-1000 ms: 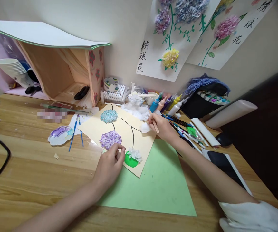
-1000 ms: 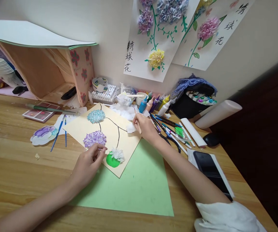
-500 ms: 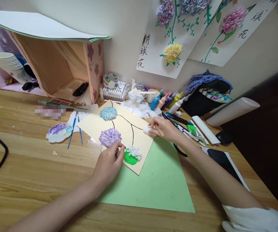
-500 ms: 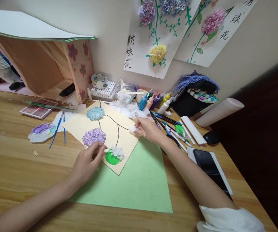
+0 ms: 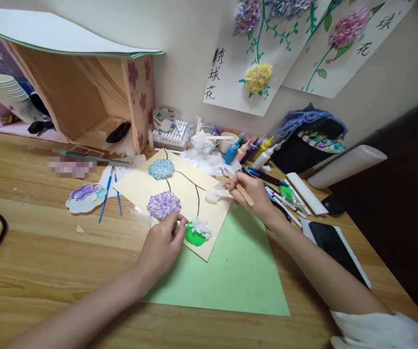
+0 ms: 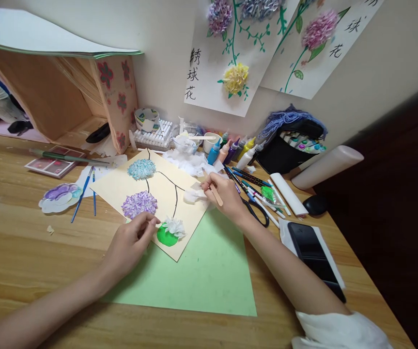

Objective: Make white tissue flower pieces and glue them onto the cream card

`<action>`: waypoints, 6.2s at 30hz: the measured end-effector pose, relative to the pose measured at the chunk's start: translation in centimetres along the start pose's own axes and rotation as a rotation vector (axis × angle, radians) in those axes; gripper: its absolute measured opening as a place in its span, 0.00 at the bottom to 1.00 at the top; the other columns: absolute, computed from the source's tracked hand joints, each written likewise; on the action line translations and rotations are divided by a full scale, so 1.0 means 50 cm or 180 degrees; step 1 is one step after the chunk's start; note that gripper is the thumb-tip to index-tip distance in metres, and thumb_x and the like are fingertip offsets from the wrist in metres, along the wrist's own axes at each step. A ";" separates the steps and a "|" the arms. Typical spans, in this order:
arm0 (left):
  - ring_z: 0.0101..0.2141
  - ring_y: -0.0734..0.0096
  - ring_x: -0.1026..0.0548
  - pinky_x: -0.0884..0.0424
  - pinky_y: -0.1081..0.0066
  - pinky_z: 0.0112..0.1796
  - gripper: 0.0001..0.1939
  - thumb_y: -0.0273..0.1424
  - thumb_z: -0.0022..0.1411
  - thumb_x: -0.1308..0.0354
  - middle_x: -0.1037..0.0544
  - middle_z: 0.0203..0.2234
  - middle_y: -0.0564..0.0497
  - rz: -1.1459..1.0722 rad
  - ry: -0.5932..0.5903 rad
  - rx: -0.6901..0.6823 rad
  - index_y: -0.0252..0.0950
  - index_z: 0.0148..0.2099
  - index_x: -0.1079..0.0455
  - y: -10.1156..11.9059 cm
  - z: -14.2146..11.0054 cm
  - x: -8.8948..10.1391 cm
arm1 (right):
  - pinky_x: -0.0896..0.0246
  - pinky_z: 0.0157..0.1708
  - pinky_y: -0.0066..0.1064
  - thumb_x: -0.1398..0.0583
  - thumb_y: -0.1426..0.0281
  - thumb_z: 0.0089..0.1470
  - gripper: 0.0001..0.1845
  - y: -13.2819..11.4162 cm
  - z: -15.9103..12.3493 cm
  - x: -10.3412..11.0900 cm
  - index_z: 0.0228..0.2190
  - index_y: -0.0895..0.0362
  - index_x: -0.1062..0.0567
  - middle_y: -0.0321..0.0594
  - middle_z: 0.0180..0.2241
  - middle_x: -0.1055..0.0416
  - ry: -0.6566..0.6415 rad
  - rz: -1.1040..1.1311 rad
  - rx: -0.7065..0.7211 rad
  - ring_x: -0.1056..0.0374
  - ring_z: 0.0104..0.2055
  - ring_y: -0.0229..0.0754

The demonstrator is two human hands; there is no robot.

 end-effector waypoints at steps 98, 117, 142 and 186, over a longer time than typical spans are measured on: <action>0.25 0.63 0.25 0.49 0.69 0.22 0.10 0.28 0.66 0.57 0.23 0.27 0.50 0.2250 -0.0330 -0.0646 0.37 0.36 0.35 -0.022 -0.016 -0.031 | 0.44 0.30 0.29 0.39 0.66 0.51 0.07 -0.028 -0.005 -0.025 0.31 0.57 0.30 0.39 0.29 0.29 -0.0358 -0.0406 0.0470 0.34 0.30 0.40; 0.20 0.74 0.30 0.43 0.74 0.24 0.09 0.31 0.63 0.51 0.27 0.20 0.55 0.1225 0.0446 -0.0995 0.36 0.39 0.31 -0.006 -0.012 0.003 | 0.45 0.29 0.30 0.43 0.77 0.48 0.04 -0.016 -0.027 -0.094 0.28 0.58 0.33 0.41 0.26 0.31 -0.0368 -0.0960 0.0608 0.35 0.30 0.42; 0.19 0.77 0.39 0.46 0.76 0.22 0.09 0.34 0.61 0.49 0.37 0.16 0.59 -0.0188 -0.0672 -0.0291 0.36 0.33 0.31 0.016 -0.033 -0.021 | 0.41 0.30 0.29 0.45 0.65 0.57 0.08 -0.105 -0.156 -0.056 0.30 0.56 0.31 0.39 0.28 0.30 -0.0788 0.0994 0.0036 0.35 0.30 0.38; 0.23 0.68 0.29 0.45 0.71 0.23 0.12 0.32 0.68 0.60 0.27 0.24 0.49 0.1861 -0.0160 -0.0484 0.35 0.35 0.39 0.003 0.002 -0.031 | 0.50 0.20 0.27 0.58 0.56 0.62 0.32 -0.109 -0.060 -0.097 0.11 0.56 0.42 0.33 0.12 0.45 -0.1051 0.0975 0.0037 0.47 0.16 0.31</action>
Point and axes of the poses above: each hand's wrist, its own z-axis towards the middle knuckle, its own x-axis out of the back of the hand, y = z × x, the point moved 1 cm from there along z, towards the middle knuckle
